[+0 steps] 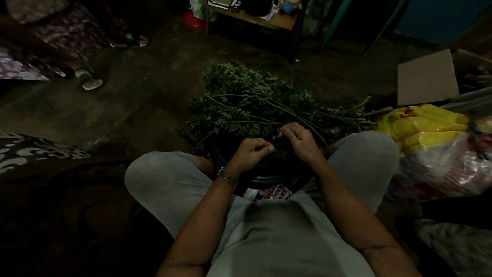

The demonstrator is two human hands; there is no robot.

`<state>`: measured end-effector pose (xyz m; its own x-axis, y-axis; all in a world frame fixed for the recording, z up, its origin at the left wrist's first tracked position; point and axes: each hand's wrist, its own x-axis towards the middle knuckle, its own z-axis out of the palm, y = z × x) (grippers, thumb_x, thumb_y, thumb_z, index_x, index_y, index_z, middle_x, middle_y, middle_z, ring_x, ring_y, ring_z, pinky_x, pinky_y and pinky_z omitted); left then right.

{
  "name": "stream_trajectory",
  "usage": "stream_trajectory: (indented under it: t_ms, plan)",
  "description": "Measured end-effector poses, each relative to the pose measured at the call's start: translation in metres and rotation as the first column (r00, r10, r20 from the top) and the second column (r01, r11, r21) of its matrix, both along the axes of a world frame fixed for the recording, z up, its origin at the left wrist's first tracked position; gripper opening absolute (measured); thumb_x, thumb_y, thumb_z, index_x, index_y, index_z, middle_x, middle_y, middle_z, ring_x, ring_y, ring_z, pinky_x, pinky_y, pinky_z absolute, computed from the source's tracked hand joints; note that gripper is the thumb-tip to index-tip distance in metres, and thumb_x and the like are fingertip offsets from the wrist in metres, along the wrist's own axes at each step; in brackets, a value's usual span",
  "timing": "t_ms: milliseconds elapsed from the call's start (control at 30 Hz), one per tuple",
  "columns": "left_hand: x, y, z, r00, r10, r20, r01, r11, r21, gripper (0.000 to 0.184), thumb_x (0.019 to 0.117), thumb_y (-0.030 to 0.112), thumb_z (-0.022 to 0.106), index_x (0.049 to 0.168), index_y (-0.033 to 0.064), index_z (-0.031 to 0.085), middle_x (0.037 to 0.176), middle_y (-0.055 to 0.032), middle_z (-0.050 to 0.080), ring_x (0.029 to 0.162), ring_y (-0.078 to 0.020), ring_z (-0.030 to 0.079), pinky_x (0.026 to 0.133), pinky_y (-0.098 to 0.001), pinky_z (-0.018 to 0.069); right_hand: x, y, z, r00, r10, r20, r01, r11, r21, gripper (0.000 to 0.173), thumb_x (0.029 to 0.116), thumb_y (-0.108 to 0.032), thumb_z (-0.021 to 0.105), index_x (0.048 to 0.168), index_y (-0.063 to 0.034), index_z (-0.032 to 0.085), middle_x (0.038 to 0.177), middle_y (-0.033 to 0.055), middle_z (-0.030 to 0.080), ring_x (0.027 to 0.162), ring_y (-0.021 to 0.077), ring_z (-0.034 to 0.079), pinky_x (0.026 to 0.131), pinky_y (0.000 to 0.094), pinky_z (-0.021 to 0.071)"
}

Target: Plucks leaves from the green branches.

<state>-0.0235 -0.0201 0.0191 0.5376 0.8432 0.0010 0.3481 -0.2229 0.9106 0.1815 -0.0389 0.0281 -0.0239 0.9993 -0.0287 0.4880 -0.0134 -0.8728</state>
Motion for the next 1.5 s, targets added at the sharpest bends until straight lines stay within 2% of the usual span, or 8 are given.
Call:
stream_trajectory:
  t_ms: [167, 333, 667, 767, 867, 1000, 1133, 1500]
  plan:
    - [0.000, 0.001, -0.004, 1.000, 0.005, 0.020, -0.005, 1.000, 0.004, 0.014, 0.0991, 0.010, 0.064, 0.094, 0.0010, 0.074, 0.085, 0.0007, 0.068, 0.075, 0.0025, 0.058, 0.073, -0.0168, 0.0487, -0.002, 0.000, 0.000, 0.986, 0.165, -0.033, -0.166, 0.986, -0.019, 0.019, 0.0998, -0.018, 0.065, 0.100, -0.0002, 0.073, 0.133, 0.0163, 0.059, 0.128, 0.0337, 0.049, 0.108, 0.0576, 0.0361]
    - [0.000, 0.002, -0.004, 0.999, 0.009, 0.031, -0.009, 1.000, -0.009, 0.014, 0.0986, 0.010, 0.065, 0.093, 0.0022, 0.074, 0.084, 0.0016, 0.066, 0.076, 0.0016, 0.058, 0.072, -0.0173, 0.0487, -0.011, -0.002, -0.008, 0.989, 0.147, -0.008, -0.146, 0.987, 0.064, 0.017, 0.0998, -0.011, 0.062, 0.089, 0.0002, 0.070, 0.130, 0.0166, 0.059, 0.125, 0.0342, 0.051, 0.105, 0.0588, 0.0375]
    - [0.000, 0.001, -0.004, 0.998, 0.033, 0.046, -0.029, 0.997, -0.067, 0.016, 0.1005, 0.012, 0.061, 0.095, 0.0040, 0.074, 0.087, 0.0014, 0.067, 0.078, -0.0011, 0.060, 0.074, -0.0207, 0.0507, -0.004, 0.001, 0.000, 0.997, -0.061, -0.050, 0.057, 0.996, -0.071, 0.028, 0.1085, -0.017, 0.049, 0.116, 0.0013, 0.068, 0.128, 0.0169, 0.062, 0.117, 0.0296, 0.059, 0.099, 0.0499, 0.0476]
    - [-0.003, 0.002, -0.006, 0.993, 0.062, 0.100, -0.052, 0.993, -0.103, 0.018, 0.1018, 0.012, 0.058, 0.095, 0.0050, 0.074, 0.085, 0.0039, 0.068, 0.074, 0.0000, 0.058, 0.070, -0.0189, 0.0494, 0.002, 0.002, 0.002, 0.988, -0.142, -0.055, 0.141, 0.990, -0.010, 0.022, 0.1067, -0.015, 0.053, 0.113, 0.0012, 0.066, 0.126, 0.0176, 0.061, 0.114, 0.0301, 0.059, 0.097, 0.0502, 0.0482]
    - [-0.002, 0.002, -0.006, 0.986, 0.090, 0.144, -0.069, 0.987, -0.143, 0.019, 0.1018, 0.009, 0.058, 0.093, 0.0052, 0.074, 0.083, 0.0048, 0.068, 0.072, 0.0006, 0.058, 0.068, -0.0173, 0.0491, 0.003, 0.000, 0.004, 0.987, -0.045, -0.153, 0.047, 0.999, 0.015, 0.028, 0.1048, -0.015, 0.058, 0.130, -0.0040, 0.061, 0.131, 0.0138, 0.061, 0.113, 0.0213, 0.062, 0.094, 0.0405, 0.0528]
    - [-0.001, 0.002, -0.009, 0.977, 0.116, 0.178, -0.086, 0.982, -0.169, 0.019, 0.1016, 0.007, 0.058, 0.093, 0.0044, 0.074, 0.082, 0.0042, 0.068, 0.070, 0.0003, 0.057, 0.066, -0.0166, 0.0486, -0.007, -0.003, 0.001, 0.951, 0.150, -0.271, -0.169, 0.984, -0.049, 0.025, 0.1015, -0.011, 0.062, 0.125, 0.0003, 0.062, 0.109, 0.0106, 0.068, 0.094, 0.0135, 0.067, 0.086, 0.0320, 0.0574]
    - [-0.001, 0.002, -0.010, 0.980, 0.116, 0.164, -0.086, 0.980, -0.177, 0.020, 0.1018, 0.007, 0.057, 0.091, 0.0045, 0.074, 0.080, 0.0041, 0.068, 0.071, -0.0005, 0.058, 0.068, -0.0175, 0.0488, -0.011, -0.003, -0.001, 0.946, 0.143, -0.290, -0.172, 0.982, -0.080, 0.009, 0.1006, -0.005, 0.062, 0.106, 0.0015, 0.065, 0.090, 0.0061, 0.068, 0.079, 0.0083, 0.066, 0.077, 0.0255, 0.0575]
    - [-0.002, 0.005, -0.008, 0.983, 0.175, 0.057, -0.171, 0.982, -0.075, 0.020, 0.1019, 0.006, 0.057, 0.087, 0.0031, 0.070, 0.076, 0.0003, 0.064, 0.066, -0.0032, 0.054, 0.062, -0.0202, 0.0451, -0.001, -0.002, 0.012, 0.968, 0.021, -0.249, -0.071, 0.979, -0.194, 0.007, 0.0994, -0.005, 0.063, 0.104, 0.0002, 0.065, 0.083, 0.0071, 0.067, 0.070, 0.0112, 0.064, 0.068, 0.0273, 0.0564]
